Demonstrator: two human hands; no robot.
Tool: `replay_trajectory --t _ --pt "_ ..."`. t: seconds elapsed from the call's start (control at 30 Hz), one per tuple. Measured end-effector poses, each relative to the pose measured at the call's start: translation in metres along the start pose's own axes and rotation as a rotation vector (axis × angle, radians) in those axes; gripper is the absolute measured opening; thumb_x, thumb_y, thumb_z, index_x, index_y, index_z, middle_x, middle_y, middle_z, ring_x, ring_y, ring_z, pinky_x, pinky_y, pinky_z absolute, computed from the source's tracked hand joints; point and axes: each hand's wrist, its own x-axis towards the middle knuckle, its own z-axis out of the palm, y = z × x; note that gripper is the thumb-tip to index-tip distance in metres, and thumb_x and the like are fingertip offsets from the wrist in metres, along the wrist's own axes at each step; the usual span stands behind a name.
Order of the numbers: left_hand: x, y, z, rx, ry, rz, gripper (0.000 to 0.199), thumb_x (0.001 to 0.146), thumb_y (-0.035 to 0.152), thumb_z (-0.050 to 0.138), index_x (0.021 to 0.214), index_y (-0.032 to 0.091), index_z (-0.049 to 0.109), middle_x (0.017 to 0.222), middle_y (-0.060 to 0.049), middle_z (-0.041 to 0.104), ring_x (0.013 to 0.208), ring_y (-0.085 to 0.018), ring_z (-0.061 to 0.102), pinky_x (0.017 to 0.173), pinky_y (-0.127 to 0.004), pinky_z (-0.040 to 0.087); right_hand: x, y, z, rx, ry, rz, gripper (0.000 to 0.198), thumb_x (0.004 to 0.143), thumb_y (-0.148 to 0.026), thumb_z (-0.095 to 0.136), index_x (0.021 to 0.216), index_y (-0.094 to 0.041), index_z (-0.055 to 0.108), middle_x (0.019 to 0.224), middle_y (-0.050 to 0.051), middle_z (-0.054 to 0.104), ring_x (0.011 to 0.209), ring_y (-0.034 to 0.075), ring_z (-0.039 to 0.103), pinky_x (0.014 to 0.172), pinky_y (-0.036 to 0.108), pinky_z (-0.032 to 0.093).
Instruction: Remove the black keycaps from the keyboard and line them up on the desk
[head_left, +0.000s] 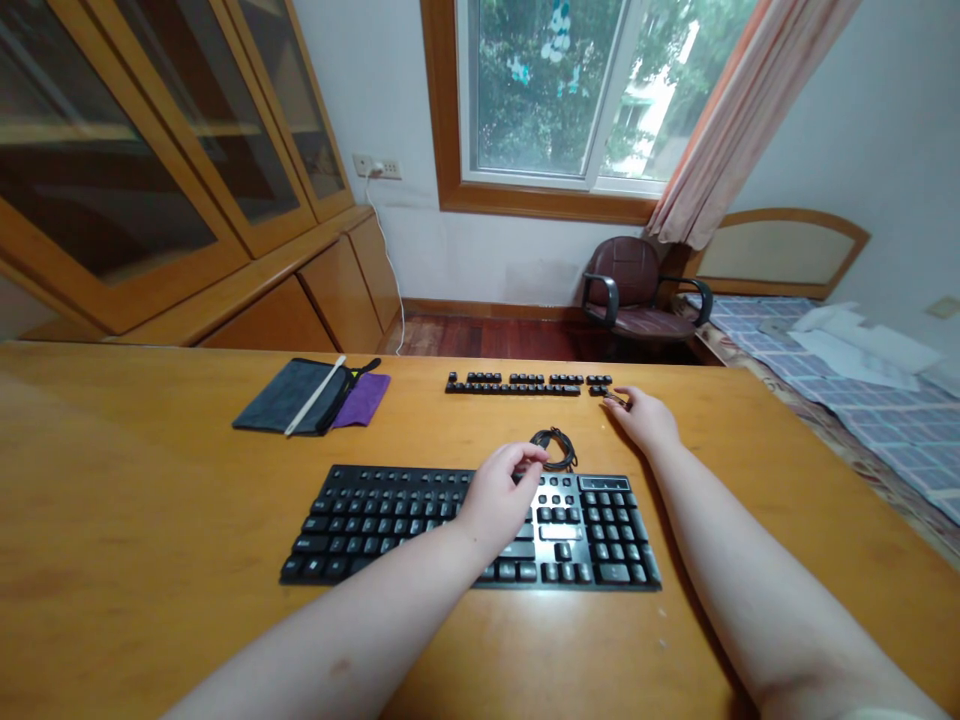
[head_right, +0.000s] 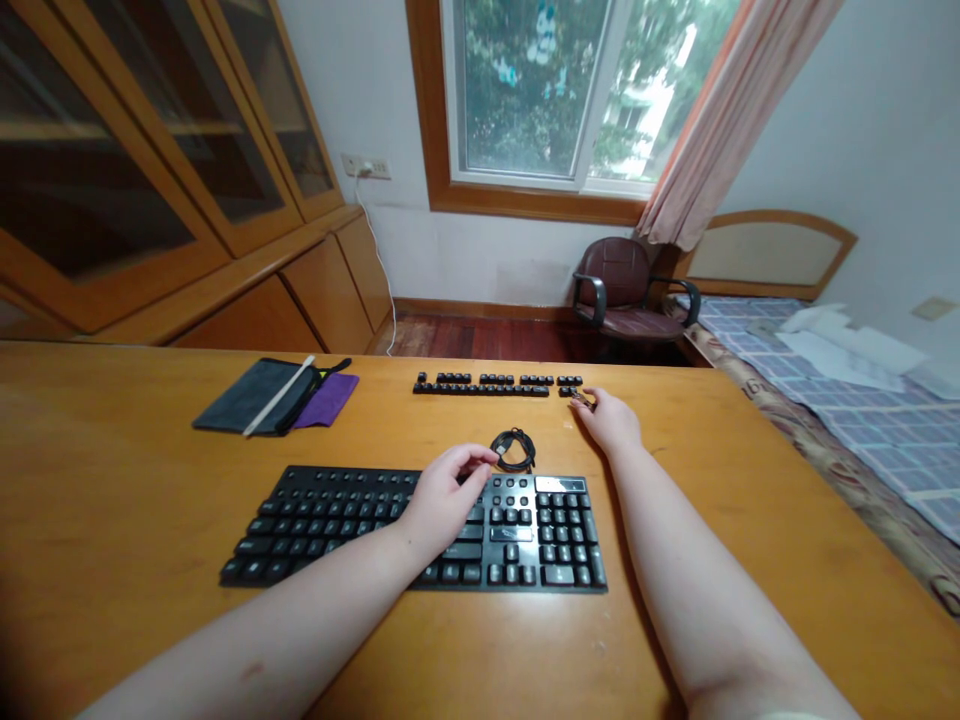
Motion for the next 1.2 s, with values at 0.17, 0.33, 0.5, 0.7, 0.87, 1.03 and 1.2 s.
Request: replay_trajectory --t 0.17,0.33,0.5,0.7,0.87,1.03,1.2 --pt "0.001 -0.002 0.001 0.007 -0.009 0.015 0.015 0.083 0.019 0.051 0.091 0.019 0.064 0.093 -0.003 0.067 0.088 -0.016 0.061 0.082 -0.030 0.048 0.002 0.000 0.004 -0.020 0.007 -0.005 0.048 0.082 -0.056 0.046 0.115 -0.025 0.061 0.093 0.009 0.069 0.089 0.025 0.062 0.068 0.030 0.043" --pt "0.000 0.000 0.000 0.020 -0.009 0.008 0.015 0.083 0.019 0.051 0.091 0.019 0.064 0.093 -0.003 0.067 0.088 -0.016 0.061 0.082 -0.030 0.048 0.003 0.004 0.005 0.020 0.016 -0.007 0.040 0.081 -0.053 0.048 0.104 -0.025 0.066 0.086 0.006 0.069 0.083 0.023 0.062 0.064 0.028 0.042" --pt "0.001 0.002 -0.001 0.023 -0.006 -0.004 0.016 0.082 0.017 0.051 0.090 0.019 0.064 0.092 -0.003 0.067 0.088 -0.016 0.061 0.082 -0.031 0.048 0.009 0.013 0.005 0.026 0.059 0.087 0.040 0.080 -0.051 0.049 0.105 -0.023 0.065 0.088 0.008 0.069 0.083 0.023 0.062 0.064 0.028 0.041" --pt "0.001 0.004 -0.002 0.027 -0.021 -0.004 0.016 0.082 0.017 0.050 0.090 0.019 0.064 0.092 -0.003 0.067 0.086 -0.017 0.061 0.081 -0.031 0.049 0.015 0.014 0.007 0.036 0.064 0.125 0.040 0.080 -0.048 0.049 0.110 -0.027 0.064 0.095 0.007 0.069 0.087 0.023 0.062 0.067 0.029 0.043" --pt "0.001 0.001 -0.001 0.028 -0.011 0.017 0.016 0.083 0.018 0.050 0.090 0.019 0.064 0.092 -0.003 0.067 0.086 -0.016 0.062 0.081 -0.031 0.049 0.016 0.015 0.009 0.045 0.057 0.112 0.039 0.081 -0.048 0.049 0.112 -0.030 0.064 0.096 0.006 0.070 0.088 0.023 0.062 0.071 0.030 0.045" --pt "0.002 -0.002 0.001 0.021 -0.008 0.037 0.016 0.083 0.017 0.050 0.090 0.020 0.064 0.092 -0.003 0.067 0.087 -0.016 0.062 0.081 -0.030 0.049 0.018 0.024 0.004 0.090 0.061 0.040 0.052 0.075 -0.049 0.057 0.122 -0.025 0.059 0.096 0.009 0.069 0.086 0.023 0.062 0.070 0.029 0.045" --pt "0.000 -0.004 0.002 0.013 0.002 0.029 0.016 0.082 0.016 0.051 0.090 0.020 0.064 0.092 -0.002 0.067 0.087 -0.016 0.062 0.080 -0.029 0.049 0.018 0.022 0.001 0.138 0.041 0.041 0.040 0.074 -0.045 0.058 0.106 -0.023 0.068 0.091 0.008 0.069 0.081 0.020 0.062 0.069 0.028 0.044"
